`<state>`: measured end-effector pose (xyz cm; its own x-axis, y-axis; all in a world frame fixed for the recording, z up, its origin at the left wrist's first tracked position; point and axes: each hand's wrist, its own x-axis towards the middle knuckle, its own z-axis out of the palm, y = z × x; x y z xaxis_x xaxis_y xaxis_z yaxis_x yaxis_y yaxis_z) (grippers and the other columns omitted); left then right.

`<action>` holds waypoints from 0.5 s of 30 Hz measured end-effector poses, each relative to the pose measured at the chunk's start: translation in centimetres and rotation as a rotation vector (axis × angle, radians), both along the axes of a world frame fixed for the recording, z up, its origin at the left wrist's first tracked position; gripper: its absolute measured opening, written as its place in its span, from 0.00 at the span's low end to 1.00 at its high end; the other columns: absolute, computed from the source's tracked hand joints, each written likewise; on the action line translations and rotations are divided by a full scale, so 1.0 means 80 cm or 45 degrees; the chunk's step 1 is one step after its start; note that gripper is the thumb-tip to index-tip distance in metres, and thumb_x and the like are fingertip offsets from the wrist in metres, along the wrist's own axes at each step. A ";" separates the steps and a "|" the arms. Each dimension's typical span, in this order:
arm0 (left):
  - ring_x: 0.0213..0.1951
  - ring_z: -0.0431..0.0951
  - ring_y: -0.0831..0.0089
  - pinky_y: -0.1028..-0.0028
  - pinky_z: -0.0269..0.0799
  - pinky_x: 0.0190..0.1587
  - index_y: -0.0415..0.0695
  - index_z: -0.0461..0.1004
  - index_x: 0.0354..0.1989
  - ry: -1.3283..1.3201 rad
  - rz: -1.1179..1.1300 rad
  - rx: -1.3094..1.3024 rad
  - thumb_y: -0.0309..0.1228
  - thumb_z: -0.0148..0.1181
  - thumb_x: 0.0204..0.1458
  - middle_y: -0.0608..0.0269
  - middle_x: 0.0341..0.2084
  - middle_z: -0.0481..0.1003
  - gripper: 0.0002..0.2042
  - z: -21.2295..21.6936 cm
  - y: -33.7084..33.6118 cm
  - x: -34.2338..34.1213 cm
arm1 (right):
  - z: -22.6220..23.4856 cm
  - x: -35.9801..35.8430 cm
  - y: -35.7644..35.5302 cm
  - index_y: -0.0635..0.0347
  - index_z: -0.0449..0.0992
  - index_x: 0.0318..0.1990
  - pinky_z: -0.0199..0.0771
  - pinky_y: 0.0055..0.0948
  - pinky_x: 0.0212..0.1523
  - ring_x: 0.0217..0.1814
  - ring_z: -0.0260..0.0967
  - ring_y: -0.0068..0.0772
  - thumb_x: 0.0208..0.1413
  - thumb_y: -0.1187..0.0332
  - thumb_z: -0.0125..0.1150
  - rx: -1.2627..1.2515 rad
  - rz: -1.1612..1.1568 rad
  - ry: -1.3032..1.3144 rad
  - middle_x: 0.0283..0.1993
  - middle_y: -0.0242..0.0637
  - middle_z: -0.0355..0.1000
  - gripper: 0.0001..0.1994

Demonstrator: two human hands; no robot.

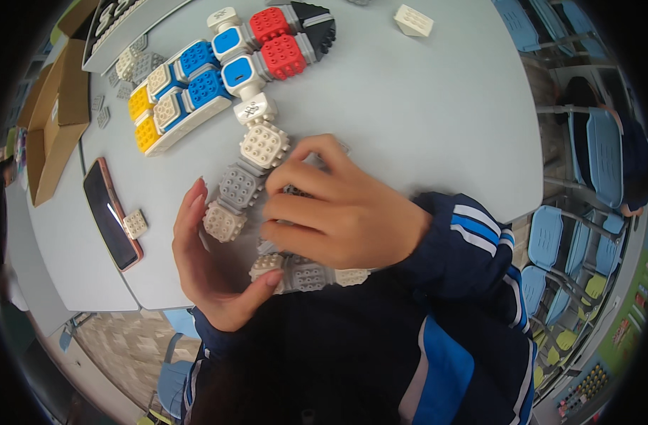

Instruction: The person assembles a structure using small interlocking plastic blocks. They connect gray and white pieces to form a base, then attach a larger pre-assembled block with blue, yellow, and red sections to complete the model.

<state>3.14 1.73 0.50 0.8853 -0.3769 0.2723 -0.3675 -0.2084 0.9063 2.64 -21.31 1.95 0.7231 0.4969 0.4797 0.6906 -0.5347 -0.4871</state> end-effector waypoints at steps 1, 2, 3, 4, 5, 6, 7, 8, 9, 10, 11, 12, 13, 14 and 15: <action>0.67 0.65 0.49 0.57 0.61 0.68 0.34 0.63 0.66 -0.018 0.005 0.050 0.32 0.84 0.33 0.38 0.66 0.62 0.48 0.001 0.001 0.000 | -0.002 -0.001 0.004 0.60 0.82 0.36 0.67 0.46 0.49 0.45 0.71 0.36 0.42 0.70 0.69 0.025 0.022 -0.003 0.39 0.31 0.75 0.11; 0.67 0.65 0.51 0.58 0.61 0.68 0.34 0.63 0.66 0.002 0.016 0.045 0.30 0.82 0.35 0.39 0.66 0.63 0.46 0.000 -0.001 0.000 | -0.006 0.000 0.005 0.60 0.82 0.36 0.67 0.46 0.49 0.45 0.71 0.36 0.43 0.70 0.68 0.008 0.021 -0.017 0.39 0.31 0.75 0.11; 0.67 0.66 0.52 0.59 0.60 0.68 0.34 0.63 0.66 0.017 0.036 0.045 0.27 0.80 0.36 0.40 0.65 0.63 0.45 0.001 -0.001 -0.001 | -0.007 0.001 0.005 0.61 0.82 0.36 0.67 0.45 0.49 0.45 0.71 0.36 0.43 0.70 0.68 -0.009 0.029 -0.026 0.38 0.31 0.75 0.10; 0.67 0.66 0.53 0.59 0.60 0.68 0.34 0.63 0.66 0.032 0.057 0.046 0.25 0.79 0.37 0.41 0.65 0.64 0.44 0.001 -0.001 -0.001 | -0.008 0.003 0.004 0.61 0.82 0.36 0.66 0.45 0.49 0.45 0.71 0.36 0.43 0.70 0.69 -0.025 0.038 -0.035 0.38 0.31 0.75 0.10; 0.67 0.66 0.55 0.60 0.60 0.68 0.34 0.63 0.66 0.074 0.058 0.006 0.23 0.77 0.38 0.42 0.65 0.64 0.42 0.000 -0.002 -0.002 | -0.008 0.004 0.004 0.61 0.82 0.36 0.66 0.44 0.49 0.45 0.71 0.36 0.44 0.71 0.69 -0.041 0.047 -0.044 0.38 0.31 0.75 0.10; 0.66 0.66 0.56 0.61 0.60 0.68 0.34 0.63 0.66 0.115 0.058 -0.036 0.22 0.76 0.39 0.43 0.65 0.65 0.41 -0.002 -0.002 -0.002 | -0.007 0.005 0.005 0.61 0.83 0.36 0.66 0.43 0.49 0.45 0.71 0.36 0.44 0.71 0.69 -0.037 0.047 -0.043 0.38 0.31 0.75 0.10; 0.66 0.66 0.57 0.62 0.60 0.68 0.34 0.63 0.66 0.156 0.058 -0.079 0.20 0.75 0.40 0.44 0.65 0.65 0.40 -0.003 -0.002 -0.003 | -0.006 0.006 0.005 0.61 0.83 0.37 0.65 0.42 0.48 0.45 0.71 0.36 0.44 0.71 0.69 -0.033 0.049 -0.043 0.38 0.31 0.75 0.10; 0.66 0.67 0.57 0.62 0.60 0.68 0.34 0.63 0.66 0.156 0.058 -0.077 0.19 0.74 0.41 0.44 0.65 0.65 0.40 -0.004 -0.002 -0.004 | -0.005 0.007 0.006 0.61 0.83 0.37 0.65 0.41 0.48 0.45 0.71 0.36 0.44 0.71 0.69 -0.029 0.050 -0.042 0.38 0.31 0.75 0.10; 0.66 0.67 0.57 0.62 0.60 0.68 0.34 0.63 0.66 0.154 0.053 -0.078 0.19 0.73 0.41 0.44 0.65 0.66 0.39 -0.005 -0.003 -0.005 | -0.008 0.008 0.008 0.59 0.82 0.35 0.64 0.40 0.50 0.46 0.70 0.33 0.46 0.71 0.67 -0.007 0.041 -0.054 0.37 0.29 0.74 0.08; 0.66 0.67 0.58 0.62 0.60 0.68 0.34 0.64 0.65 0.153 0.049 -0.080 0.18 0.72 0.42 0.45 0.64 0.66 0.38 -0.005 -0.003 -0.005 | -0.014 0.008 0.011 0.58 0.80 0.33 0.64 0.39 0.52 0.47 0.69 0.31 0.47 0.70 0.66 0.015 0.032 -0.065 0.36 0.27 0.73 0.06; 0.66 0.67 0.58 0.62 0.60 0.68 0.34 0.64 0.65 0.155 0.046 -0.071 0.18 0.72 0.42 0.45 0.64 0.66 0.37 -0.004 -0.004 -0.005 | -0.017 0.008 0.013 0.56 0.79 0.32 0.63 0.38 0.54 0.48 0.68 0.29 0.49 0.70 0.64 0.037 0.024 -0.077 0.35 0.26 0.72 0.04; 0.66 0.67 0.58 0.62 0.60 0.68 0.35 0.64 0.65 0.160 0.047 -0.060 0.18 0.72 0.42 0.45 0.64 0.67 0.37 -0.003 -0.003 -0.005 | -0.016 0.008 0.013 0.58 0.81 0.34 0.63 0.38 0.52 0.47 0.69 0.31 0.48 0.70 0.65 0.036 0.032 -0.072 0.36 0.28 0.73 0.05; 0.65 0.68 0.57 0.62 0.60 0.68 0.35 0.65 0.65 0.166 0.049 -0.049 0.18 0.71 0.42 0.45 0.64 0.67 0.37 -0.002 -0.003 -0.004 | -0.015 0.008 0.013 0.59 0.82 0.35 0.63 0.39 0.49 0.45 0.71 0.33 0.47 0.71 0.67 0.036 0.040 -0.067 0.36 0.30 0.75 0.07; 0.65 0.68 0.58 0.63 0.60 0.68 0.34 0.65 0.65 0.184 0.050 -0.043 0.18 0.71 0.43 0.45 0.64 0.67 0.36 -0.001 -0.002 -0.005 | -0.014 0.009 0.014 0.61 0.83 0.37 0.64 0.39 0.47 0.44 0.72 0.34 0.45 0.72 0.68 0.035 0.049 -0.063 0.37 0.32 0.76 0.10; 0.65 0.68 0.58 0.63 0.60 0.68 0.34 0.65 0.65 0.204 0.048 -0.039 0.18 0.70 0.43 0.45 0.64 0.67 0.36 -0.001 -0.002 -0.005 | -0.014 0.008 0.015 0.61 0.83 0.37 0.63 0.39 0.47 0.44 0.72 0.34 0.45 0.72 0.68 0.045 0.036 -0.071 0.37 0.32 0.76 0.10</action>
